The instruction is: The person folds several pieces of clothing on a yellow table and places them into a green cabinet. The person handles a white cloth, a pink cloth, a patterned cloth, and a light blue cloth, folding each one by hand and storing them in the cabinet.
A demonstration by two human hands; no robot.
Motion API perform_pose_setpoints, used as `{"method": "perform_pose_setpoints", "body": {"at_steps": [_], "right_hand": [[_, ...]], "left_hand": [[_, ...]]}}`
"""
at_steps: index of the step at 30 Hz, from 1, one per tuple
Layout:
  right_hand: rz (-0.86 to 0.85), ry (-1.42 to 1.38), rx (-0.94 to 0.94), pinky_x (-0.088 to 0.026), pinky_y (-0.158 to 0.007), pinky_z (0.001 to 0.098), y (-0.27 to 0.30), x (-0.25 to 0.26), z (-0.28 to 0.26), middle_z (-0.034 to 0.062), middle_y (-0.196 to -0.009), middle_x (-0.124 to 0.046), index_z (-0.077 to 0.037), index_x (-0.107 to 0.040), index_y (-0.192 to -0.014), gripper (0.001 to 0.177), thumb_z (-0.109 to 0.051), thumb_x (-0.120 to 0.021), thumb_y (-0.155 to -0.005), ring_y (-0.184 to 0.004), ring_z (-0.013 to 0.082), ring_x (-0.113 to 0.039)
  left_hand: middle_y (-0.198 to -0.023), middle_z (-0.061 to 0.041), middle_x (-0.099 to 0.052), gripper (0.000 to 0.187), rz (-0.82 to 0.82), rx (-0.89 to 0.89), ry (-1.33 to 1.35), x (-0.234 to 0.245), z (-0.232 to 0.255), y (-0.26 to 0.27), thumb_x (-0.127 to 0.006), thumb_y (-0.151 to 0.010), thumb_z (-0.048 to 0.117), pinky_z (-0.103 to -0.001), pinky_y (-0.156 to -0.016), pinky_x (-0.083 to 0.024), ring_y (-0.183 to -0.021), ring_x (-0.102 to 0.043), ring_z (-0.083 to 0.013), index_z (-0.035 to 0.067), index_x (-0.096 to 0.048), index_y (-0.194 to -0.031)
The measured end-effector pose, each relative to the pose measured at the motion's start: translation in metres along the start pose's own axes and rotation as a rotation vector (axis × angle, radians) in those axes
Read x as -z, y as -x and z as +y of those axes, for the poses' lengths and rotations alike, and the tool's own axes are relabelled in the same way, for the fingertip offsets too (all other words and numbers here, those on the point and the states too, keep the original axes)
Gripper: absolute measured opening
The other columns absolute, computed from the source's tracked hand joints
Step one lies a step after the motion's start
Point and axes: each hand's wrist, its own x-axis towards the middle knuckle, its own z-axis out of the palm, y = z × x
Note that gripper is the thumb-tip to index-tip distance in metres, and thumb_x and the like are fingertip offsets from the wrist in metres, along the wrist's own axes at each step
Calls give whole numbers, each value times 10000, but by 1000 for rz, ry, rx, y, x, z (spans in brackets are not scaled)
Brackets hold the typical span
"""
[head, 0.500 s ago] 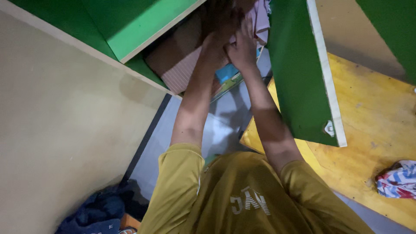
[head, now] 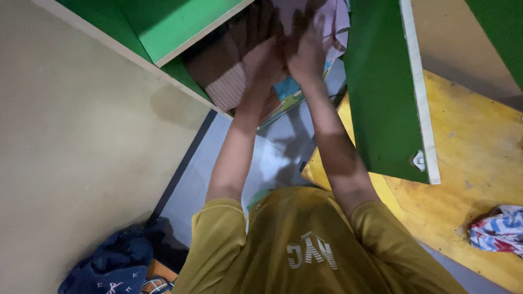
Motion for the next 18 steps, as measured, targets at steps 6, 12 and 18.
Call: {"method": "perform_pose_setpoints", "body": {"at_steps": [6,12,18], "right_hand": [[-93,53,98,-276,-1309,506,-12,11,-14,213,-1698,-295,-160,-467,-1603,666,-271,-741,-1006,-1594,408,-274],[26,-57,89,-315,-1306,516,-16,12,-18,219,-1662,-344,-79,-486,-1565,657,-319,-787,-1033,-1573,413,-313],[21,155,-9,-229,-1240,586,-16,7,-19,266,-1630,-299,7,-388,-1556,769,-350,-765,-990,-1553,465,-220]], "left_hand": [[-1022,-107,-705,226,217,77,-3,7,6,41,-638,-962,321,-533,-855,-480,-1019,-666,-361,196,-702,-1139],[-1127,-77,-662,512,415,-45,-54,-5,-8,60,-651,-905,434,-497,-849,-429,-1002,-596,-324,186,-631,-1353],[-1079,-24,-681,286,410,4,-55,-12,-13,57,-666,-950,391,-495,-828,-424,-972,-621,-312,305,-665,-1222]]}}
